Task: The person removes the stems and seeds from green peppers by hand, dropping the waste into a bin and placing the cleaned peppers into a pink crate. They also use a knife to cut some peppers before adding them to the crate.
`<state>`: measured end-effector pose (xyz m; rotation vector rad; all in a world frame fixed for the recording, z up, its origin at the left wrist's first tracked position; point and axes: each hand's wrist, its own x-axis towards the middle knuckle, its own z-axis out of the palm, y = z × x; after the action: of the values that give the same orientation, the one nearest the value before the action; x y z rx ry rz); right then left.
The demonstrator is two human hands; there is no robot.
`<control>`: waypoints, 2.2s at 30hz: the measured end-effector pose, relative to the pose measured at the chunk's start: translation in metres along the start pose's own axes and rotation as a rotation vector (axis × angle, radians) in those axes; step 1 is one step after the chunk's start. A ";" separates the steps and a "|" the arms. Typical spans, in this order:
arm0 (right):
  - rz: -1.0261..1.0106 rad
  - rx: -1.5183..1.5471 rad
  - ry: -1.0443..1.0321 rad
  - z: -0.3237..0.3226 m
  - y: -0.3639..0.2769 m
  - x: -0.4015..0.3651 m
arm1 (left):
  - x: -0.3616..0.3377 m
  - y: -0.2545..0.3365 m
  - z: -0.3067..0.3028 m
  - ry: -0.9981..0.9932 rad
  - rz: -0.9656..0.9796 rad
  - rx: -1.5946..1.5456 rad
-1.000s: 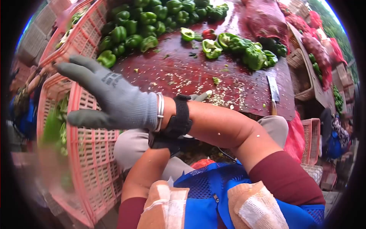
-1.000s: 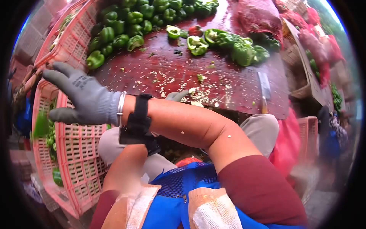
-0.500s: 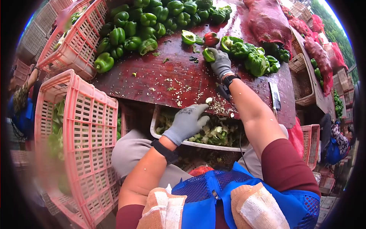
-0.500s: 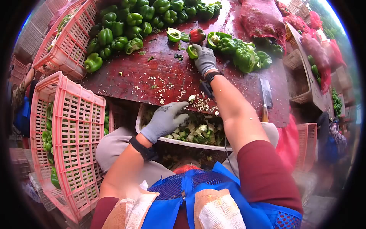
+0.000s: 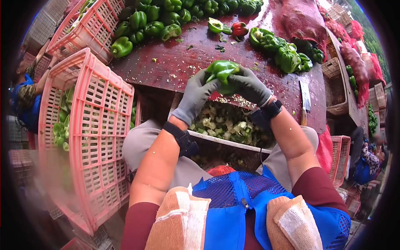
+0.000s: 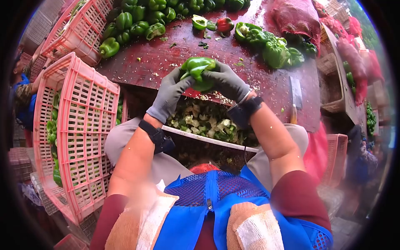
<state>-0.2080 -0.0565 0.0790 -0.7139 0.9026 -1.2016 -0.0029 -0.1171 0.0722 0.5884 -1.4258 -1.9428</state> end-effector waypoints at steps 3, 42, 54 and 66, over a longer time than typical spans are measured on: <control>-0.065 0.218 0.104 0.026 -0.002 -0.015 | -0.003 0.001 0.000 0.062 0.086 0.046; -0.357 -0.027 0.611 0.072 0.056 0.002 | -0.001 -0.024 0.008 0.328 -0.060 -0.332; -0.769 -0.132 -0.006 0.191 -0.057 0.068 | -0.014 -0.039 0.007 0.182 -0.062 0.157; -1.161 -1.231 0.296 0.131 -0.029 0.192 | -0.032 -0.013 0.016 -0.354 -0.042 1.155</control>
<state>-0.0850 -0.2505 0.1276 -2.3112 1.5561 -1.6871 0.0054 -0.0806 0.0644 0.7611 -2.7552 -1.0967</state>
